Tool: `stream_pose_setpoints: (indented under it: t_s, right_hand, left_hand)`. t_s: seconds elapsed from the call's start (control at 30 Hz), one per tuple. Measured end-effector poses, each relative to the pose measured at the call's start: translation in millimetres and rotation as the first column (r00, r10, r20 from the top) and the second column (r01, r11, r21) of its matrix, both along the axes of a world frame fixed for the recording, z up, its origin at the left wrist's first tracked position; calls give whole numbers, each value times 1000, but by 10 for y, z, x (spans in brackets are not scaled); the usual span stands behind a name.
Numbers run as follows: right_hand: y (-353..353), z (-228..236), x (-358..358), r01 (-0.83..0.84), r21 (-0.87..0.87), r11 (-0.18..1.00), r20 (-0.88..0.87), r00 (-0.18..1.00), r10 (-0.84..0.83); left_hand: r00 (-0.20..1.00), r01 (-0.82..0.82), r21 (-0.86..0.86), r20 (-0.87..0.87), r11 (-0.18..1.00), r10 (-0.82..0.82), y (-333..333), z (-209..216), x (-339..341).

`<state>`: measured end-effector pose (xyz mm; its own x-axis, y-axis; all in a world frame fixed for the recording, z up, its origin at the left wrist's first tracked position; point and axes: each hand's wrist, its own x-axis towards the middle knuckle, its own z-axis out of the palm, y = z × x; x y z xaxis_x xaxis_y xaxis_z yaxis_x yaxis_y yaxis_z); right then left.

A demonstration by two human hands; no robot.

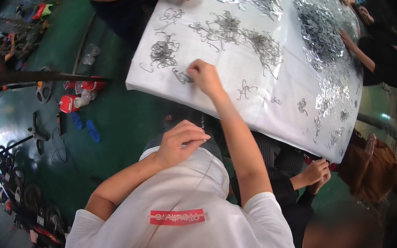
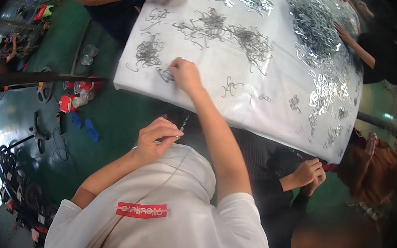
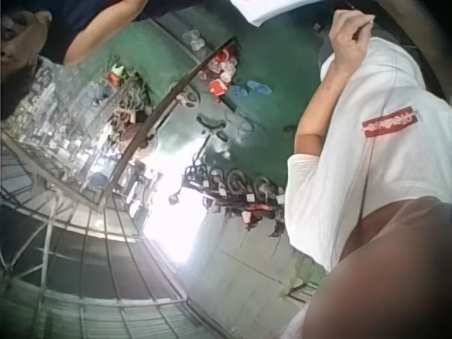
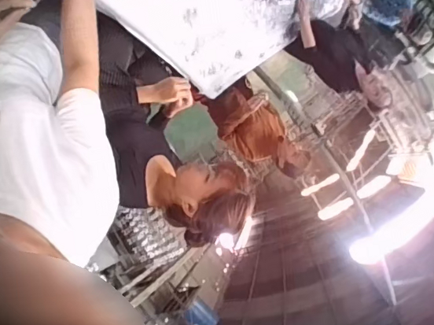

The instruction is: The person repeatedly picks small metal hooks from a white sheet on a table, links them together by hand, and hangs the assembled chains on a nearby vertical rack. Other people at the table perform the same task simultaneously.

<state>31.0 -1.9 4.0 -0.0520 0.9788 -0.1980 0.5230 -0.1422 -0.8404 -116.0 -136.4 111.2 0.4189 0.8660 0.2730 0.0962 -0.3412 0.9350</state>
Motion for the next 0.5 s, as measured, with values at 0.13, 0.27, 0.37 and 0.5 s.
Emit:
stream_pose_setpoints:
  t_s: [0.13,0.27,0.37,0.5]
  right_hand:
    - [86,-50,67,128,205,970,182,969,-166]
    - [419,59,1155,398,281,873,285,834,-472]
    - [587,124,1703,483,264,835,461,697,-549]
    - [681,39,1749,371,222,902,590,686,-427]
  left_hand:
    - [1000,1,-6,9,1000,-1,23,-28,16]
    - [1000,31,10,-2,999,-31,98,-32,5]
    - [999,38,-10,-16,999,-39,135,-17,13]
    - [998,49,-6,-28,999,-49,181,-10,57]
